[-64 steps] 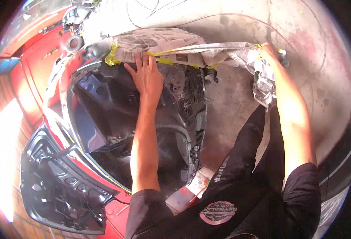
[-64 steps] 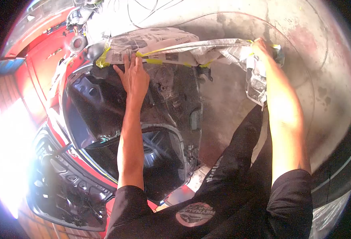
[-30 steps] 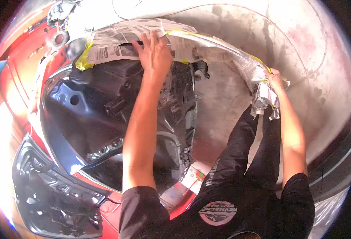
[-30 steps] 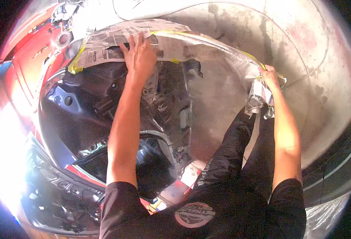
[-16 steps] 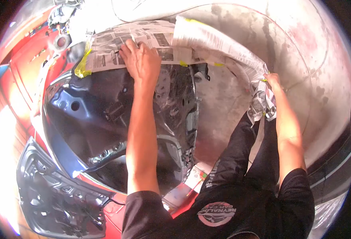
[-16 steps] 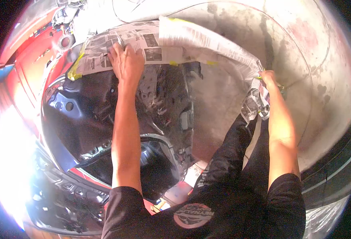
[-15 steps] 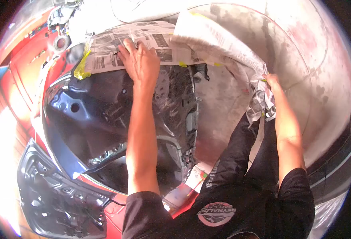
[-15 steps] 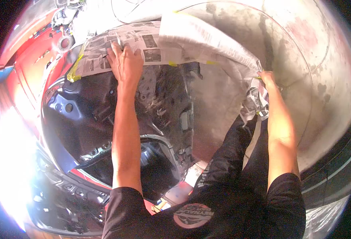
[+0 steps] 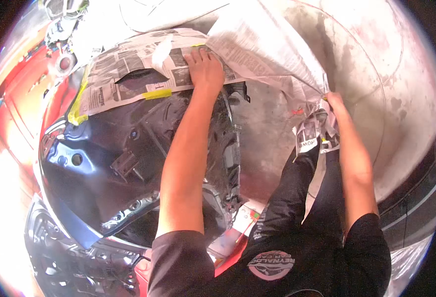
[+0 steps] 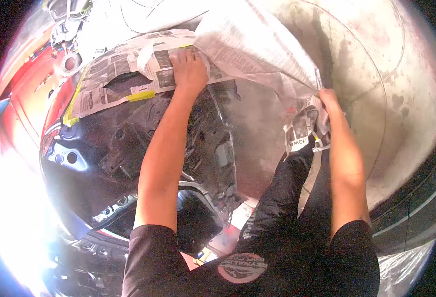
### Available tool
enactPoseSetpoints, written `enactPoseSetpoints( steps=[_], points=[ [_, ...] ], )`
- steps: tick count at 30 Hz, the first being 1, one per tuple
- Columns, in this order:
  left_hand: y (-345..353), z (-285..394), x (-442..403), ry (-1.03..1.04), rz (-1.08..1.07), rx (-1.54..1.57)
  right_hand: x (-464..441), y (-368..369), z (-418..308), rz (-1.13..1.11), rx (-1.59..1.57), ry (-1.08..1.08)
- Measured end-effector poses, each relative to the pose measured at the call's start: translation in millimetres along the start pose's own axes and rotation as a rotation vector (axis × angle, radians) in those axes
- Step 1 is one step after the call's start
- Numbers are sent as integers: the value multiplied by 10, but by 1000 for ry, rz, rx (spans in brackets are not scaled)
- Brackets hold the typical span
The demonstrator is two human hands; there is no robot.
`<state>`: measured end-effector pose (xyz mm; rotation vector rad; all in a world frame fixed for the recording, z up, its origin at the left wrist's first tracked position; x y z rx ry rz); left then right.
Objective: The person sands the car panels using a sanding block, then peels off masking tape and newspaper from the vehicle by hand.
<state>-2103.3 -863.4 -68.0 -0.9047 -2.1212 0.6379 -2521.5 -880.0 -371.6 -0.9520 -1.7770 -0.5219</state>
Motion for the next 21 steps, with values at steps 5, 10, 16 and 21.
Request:
enactPoseSetpoints(
  steps=[5, 10, 16, 21],
  points=[
    [176, 146, -180, 9, -144, 33, 121, -115, 113, -144, -185, -6],
    [384, 457, -283, 87, -103, 270, 224, -149, 210, -129, -111, -89],
    [480, 1017, -246, 170, -276, 413, 390, -104, 340, 24, -187, -46],
    [535, 1399, -50, 110, 1, 537, 525, -201, 281, 71, -65, -13]
  ],
)
Point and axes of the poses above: each hand's wrist, its own x-axis away from the middle knuckle, its own y-axis out of the palm, z = x × y, the point moved 2 cm from there along -x, towards the middle knuckle, and after that the axes turned 8 degrees about -y, right-handed, at the moved point
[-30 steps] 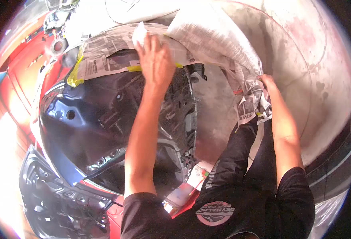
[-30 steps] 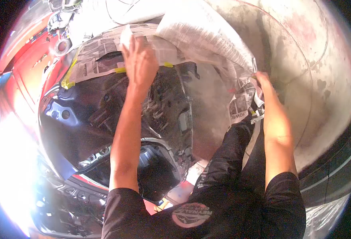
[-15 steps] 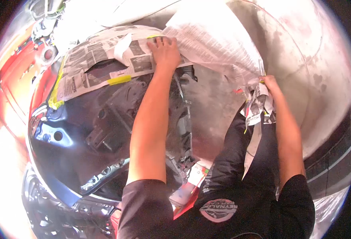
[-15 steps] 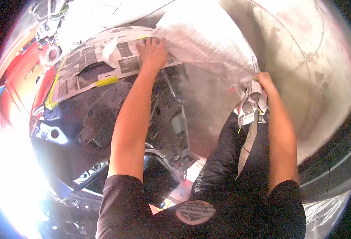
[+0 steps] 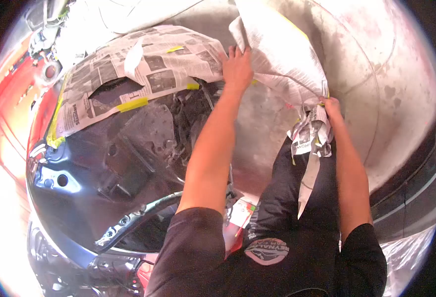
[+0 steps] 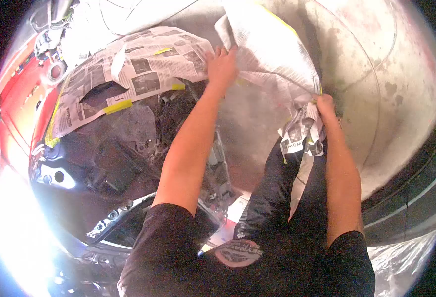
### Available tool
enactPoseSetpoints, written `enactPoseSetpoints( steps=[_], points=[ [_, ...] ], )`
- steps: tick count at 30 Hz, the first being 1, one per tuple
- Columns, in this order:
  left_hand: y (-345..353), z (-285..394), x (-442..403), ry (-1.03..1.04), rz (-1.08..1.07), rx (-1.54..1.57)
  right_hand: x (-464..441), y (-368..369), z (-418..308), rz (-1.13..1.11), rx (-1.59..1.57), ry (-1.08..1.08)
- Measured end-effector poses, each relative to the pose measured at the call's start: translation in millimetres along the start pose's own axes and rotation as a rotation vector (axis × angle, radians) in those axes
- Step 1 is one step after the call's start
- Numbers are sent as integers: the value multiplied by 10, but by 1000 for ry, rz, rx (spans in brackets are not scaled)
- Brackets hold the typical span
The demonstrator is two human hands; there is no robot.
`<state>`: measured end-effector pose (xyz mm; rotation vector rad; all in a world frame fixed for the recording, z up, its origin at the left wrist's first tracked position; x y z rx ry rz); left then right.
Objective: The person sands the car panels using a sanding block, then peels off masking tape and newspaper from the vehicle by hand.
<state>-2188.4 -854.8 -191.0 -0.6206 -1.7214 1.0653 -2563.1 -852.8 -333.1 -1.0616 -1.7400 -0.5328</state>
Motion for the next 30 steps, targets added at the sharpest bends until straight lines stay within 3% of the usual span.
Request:
enactPoseSetpoints(
  steps=[3, 6, 9, 10, 13, 14, 16, 19, 21, 22, 24, 25, 26, 28, 30],
  points=[
    [180, 109, 29, 80, -15, -13, -34, -27, 83, 14, -151, -84],
    [355, 121, 236, 6, -163, 66, -249, -199, 511, 88, 265, -241],
    [541, 116, 622, -70, -352, 251, -345, -557, 836, 147, 373, -208],
    [634, 101, 756, -91, -415, 337, -80, -632, 478, 75, 241, 2],
    [1016, 174, 1159, -90, -531, 577, -120, -895, 615, 100, 463, -177],
    [1100, 253, 1223, -150, -466, 625, 222, -871, 158, 52, 288, -186],
    [1139, 422, 1299, -277, -326, 719, 443, -1017, -189, 13, 555, -346],
    [91, 822, 1174, -328, -100, 915, 1230, -1113, -1337, -110, 807, -642],
    [-228, 1143, 1156, -216, -182, 1246, 1573, -1217, -1721, -240, 838, -881],
    [-346, 1280, 1183, -111, -234, 1203, 1786, -1265, -1826, -178, 872, -990],
    [-689, 1542, 1242, 105, -326, 1124, 2062, -1305, -2021, -123, 707, -917],
    [-977, 1703, 1541, 83, -564, 1914, 2189, -1313, -2101, -96, 625, -881],
    [-1759, 1876, 1570, 157, -529, 1627, 2309, -1312, -2157, -69, 541, -844],
    [-1570, 2156, 1945, 181, -502, 1815, 2551, -1274, -2211, -30, 366, -772],
    [-1331, 2449, 2175, -4, -488, 2193, 2765, -1176, -2158, -38, 175, -770]
  ],
)
Point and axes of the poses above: each hand's wrist, its own x-axis away from the middle knuckle, its own y-axis out of the palm, z = x × y, the point moved 2 cm from there along -x, towards the middle knuckle, and after that the axes turned 8 degrees about -y, right-handed, at the moved point
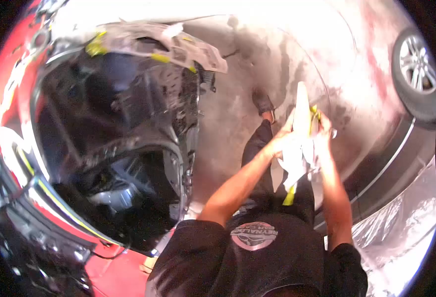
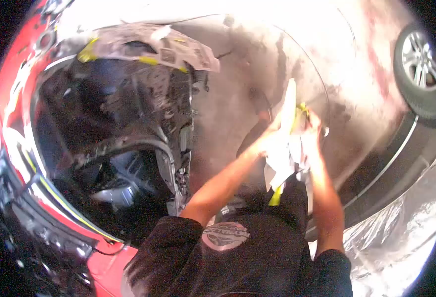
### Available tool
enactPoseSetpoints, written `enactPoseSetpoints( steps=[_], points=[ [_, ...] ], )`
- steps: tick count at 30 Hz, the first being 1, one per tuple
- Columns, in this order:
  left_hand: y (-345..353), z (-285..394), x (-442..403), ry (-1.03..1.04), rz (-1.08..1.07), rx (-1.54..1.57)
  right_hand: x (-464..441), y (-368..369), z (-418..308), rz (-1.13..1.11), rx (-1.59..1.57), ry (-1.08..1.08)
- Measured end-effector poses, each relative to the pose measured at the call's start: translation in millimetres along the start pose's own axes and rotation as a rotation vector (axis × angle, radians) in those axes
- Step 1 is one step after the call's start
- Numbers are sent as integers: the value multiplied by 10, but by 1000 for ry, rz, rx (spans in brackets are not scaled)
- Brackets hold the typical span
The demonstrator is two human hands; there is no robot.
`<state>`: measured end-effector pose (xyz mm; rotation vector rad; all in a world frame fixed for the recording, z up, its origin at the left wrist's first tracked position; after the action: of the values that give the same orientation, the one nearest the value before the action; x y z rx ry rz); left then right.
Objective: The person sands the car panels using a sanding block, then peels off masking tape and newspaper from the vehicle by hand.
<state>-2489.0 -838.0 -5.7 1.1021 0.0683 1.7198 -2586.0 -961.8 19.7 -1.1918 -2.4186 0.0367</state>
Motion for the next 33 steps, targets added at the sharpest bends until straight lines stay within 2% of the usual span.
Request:
enactPoseSetpoints(
  steps=[1, 2, 3, 4, 7, 8, 9, 11, 13, 14, 16, 18, 21, 22, 25, 26, 27, 29, 31, 32, 33],
  points=[
    [248, 186, 213, -126, 47, 487, 184, 96, 58, 21, -98, -24],
    [308, 171, 322, -120, 137, 487, 396, 174, 131, 42, -195, -40],
    [341, 85, 380, -118, 221, 486, 596, 283, 152, 223, -283, 24],
    [392, 65, 440, -117, 303, 485, 658, 276, 86, 166, -303, 67],
    [504, 407, 804, -98, 309, 339, 771, 224, -410, -71, -228, 188],
    [610, 518, 926, 59, 434, 368, 802, 236, -556, -126, -181, 198],
    [642, 531, 1018, 94, 482, 305, 855, 244, -679, -172, -120, 196],
    [583, 462, 1135, 163, 562, 179, 1015, 277, -829, -238, 72, 108],
    [577, 452, 1228, 183, 736, -241, 1173, 256, -779, -228, 460, -143],
    [558, 367, 1259, 156, 743, -238, 1250, 214, -741, -258, 430, -372],
    [621, 309, 1371, 158, 723, -165, 1359, 127, -870, -288, 346, -426],
    [712, 329, 1501, 206, 665, -24, 1505, 87, -1163, -278, 220, -81],
    [853, 469, 1647, 320, 625, 23, 1644, 21, -1458, -197, 241, -168],
    [672, 139, 1403, 397, 671, 8, 1705, 25, -1620, -126, 233, -186],
    [521, 246, 1515, 453, 793, 130, 1884, -85, -1947, -150, 402, -109],
    [465, 477, 1717, 281, 809, 211, 2033, -88, -2047, -79, 245, -210],
    [425, 591, 1806, 270, 693, 351, 2147, -95, -2135, -110, 264, -176],
    [487, 837, 1988, 311, 654, 298, 2365, 15, -2285, -184, 39, -298],
    [597, 806, 1911, 436, 636, 249, 2291, 208, -1688, -230, 16, -293],
    [651, 790, 1906, 405, 675, 135, 2298, 255, -1660, -215, 73, -300],
    [716, 757, 1896, 346, 561, 296, 2309, 302, -1644, -199, 131, -306]
  ],
)
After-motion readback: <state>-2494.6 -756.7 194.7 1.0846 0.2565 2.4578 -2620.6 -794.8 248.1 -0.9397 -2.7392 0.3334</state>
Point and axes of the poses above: each hand's wrist, its own x-axis away from the middle knuckle, its own y-axis out of the palm, z = x × y, the point moved 2 cm from there along -x, towards the middle knuckle, and after that the axes turned 8 degrees about -y, right-handed, at the moved point
